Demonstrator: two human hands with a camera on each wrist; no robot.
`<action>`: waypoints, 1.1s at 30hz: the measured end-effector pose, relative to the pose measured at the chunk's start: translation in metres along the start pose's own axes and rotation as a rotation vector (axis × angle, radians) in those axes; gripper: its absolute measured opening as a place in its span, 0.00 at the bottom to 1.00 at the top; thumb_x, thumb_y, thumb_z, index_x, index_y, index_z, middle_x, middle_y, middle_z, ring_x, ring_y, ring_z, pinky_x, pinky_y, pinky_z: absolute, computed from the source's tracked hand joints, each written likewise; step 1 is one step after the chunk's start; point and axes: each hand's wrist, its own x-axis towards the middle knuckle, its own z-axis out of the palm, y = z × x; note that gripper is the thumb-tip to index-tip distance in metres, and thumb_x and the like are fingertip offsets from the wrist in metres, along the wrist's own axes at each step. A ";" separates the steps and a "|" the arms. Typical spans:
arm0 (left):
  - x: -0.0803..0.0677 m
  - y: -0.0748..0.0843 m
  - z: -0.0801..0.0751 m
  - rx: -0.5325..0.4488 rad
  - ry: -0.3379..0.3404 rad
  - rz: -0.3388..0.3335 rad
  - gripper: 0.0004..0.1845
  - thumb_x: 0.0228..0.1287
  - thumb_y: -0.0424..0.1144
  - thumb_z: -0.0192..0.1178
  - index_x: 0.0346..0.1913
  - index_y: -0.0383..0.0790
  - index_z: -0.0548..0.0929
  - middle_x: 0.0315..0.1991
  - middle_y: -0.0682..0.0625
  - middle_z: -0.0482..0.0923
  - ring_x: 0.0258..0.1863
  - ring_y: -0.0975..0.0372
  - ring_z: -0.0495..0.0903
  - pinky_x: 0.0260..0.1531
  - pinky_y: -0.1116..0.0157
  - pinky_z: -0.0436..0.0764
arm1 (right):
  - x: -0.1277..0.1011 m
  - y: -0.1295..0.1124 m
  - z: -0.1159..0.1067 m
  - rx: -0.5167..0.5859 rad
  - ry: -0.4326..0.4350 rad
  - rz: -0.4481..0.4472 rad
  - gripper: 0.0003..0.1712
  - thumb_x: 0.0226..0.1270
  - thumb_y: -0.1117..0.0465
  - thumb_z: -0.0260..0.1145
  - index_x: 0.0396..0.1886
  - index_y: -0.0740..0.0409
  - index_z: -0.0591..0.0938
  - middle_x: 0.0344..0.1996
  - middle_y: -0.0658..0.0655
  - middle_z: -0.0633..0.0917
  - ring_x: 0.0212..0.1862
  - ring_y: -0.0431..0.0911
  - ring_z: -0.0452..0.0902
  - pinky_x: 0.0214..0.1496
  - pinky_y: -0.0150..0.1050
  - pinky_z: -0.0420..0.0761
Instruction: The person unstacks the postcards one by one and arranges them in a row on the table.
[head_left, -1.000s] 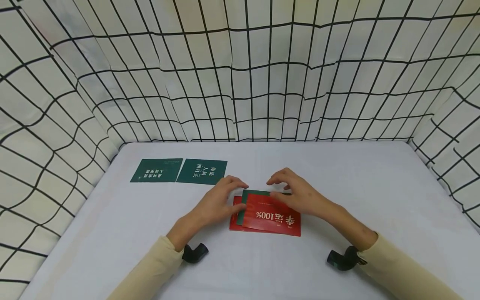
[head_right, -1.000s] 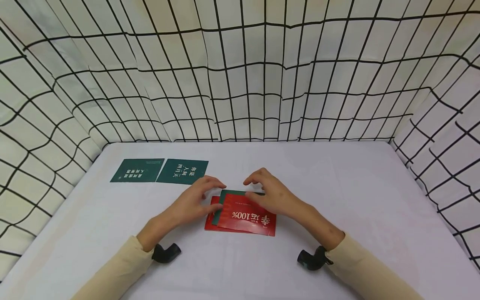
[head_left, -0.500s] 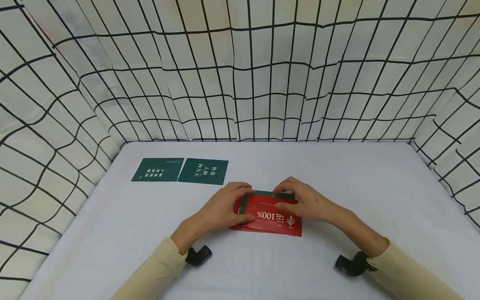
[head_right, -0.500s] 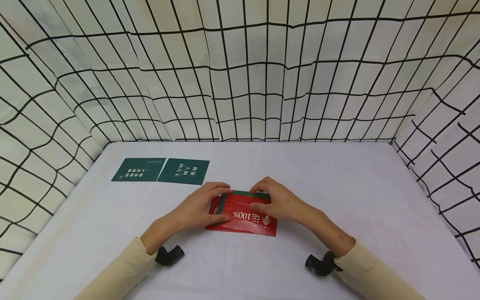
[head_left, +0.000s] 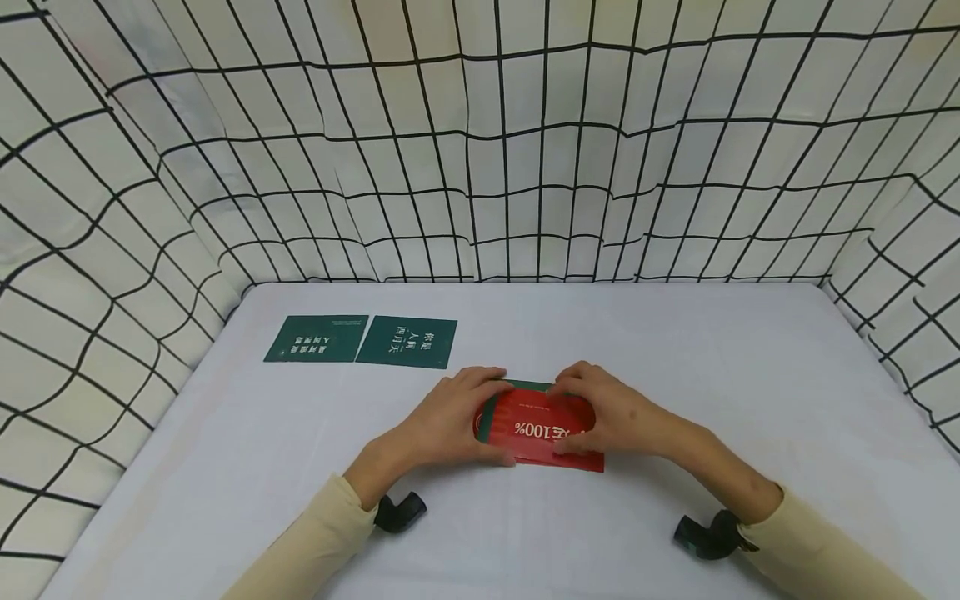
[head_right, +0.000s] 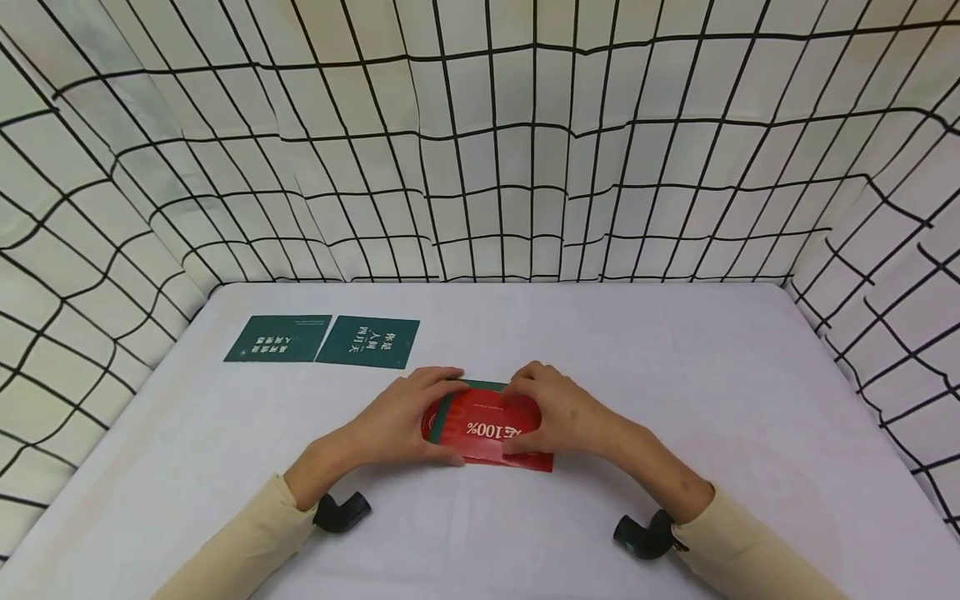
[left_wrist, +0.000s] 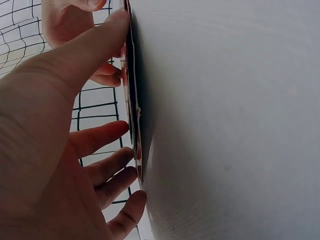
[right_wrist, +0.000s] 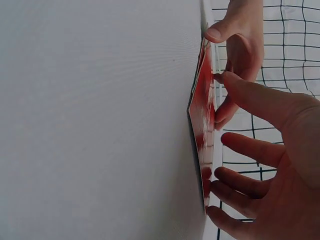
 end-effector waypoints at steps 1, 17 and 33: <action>-0.001 0.001 0.000 0.005 -0.005 -0.001 0.50 0.47 0.62 0.80 0.74 0.51 0.73 0.77 0.50 0.67 0.76 0.54 0.65 0.67 0.48 0.76 | 0.000 -0.001 0.000 -0.019 -0.005 0.002 0.37 0.52 0.45 0.84 0.62 0.46 0.83 0.64 0.54 0.77 0.67 0.51 0.72 0.56 0.47 0.89; -0.004 0.003 0.001 0.008 0.014 0.021 0.48 0.47 0.58 0.81 0.73 0.50 0.74 0.73 0.50 0.71 0.72 0.55 0.69 0.64 0.51 0.78 | -0.007 -0.006 0.008 -0.171 -0.005 -0.058 0.44 0.46 0.43 0.86 0.65 0.43 0.81 0.66 0.53 0.76 0.67 0.50 0.71 0.57 0.50 0.88; -0.003 0.008 0.000 0.021 0.032 0.022 0.45 0.48 0.57 0.81 0.71 0.49 0.77 0.64 0.51 0.76 0.65 0.57 0.73 0.60 0.53 0.80 | -0.010 -0.006 0.010 -0.204 0.023 -0.094 0.41 0.49 0.44 0.85 0.64 0.44 0.81 0.63 0.51 0.78 0.65 0.48 0.73 0.59 0.49 0.86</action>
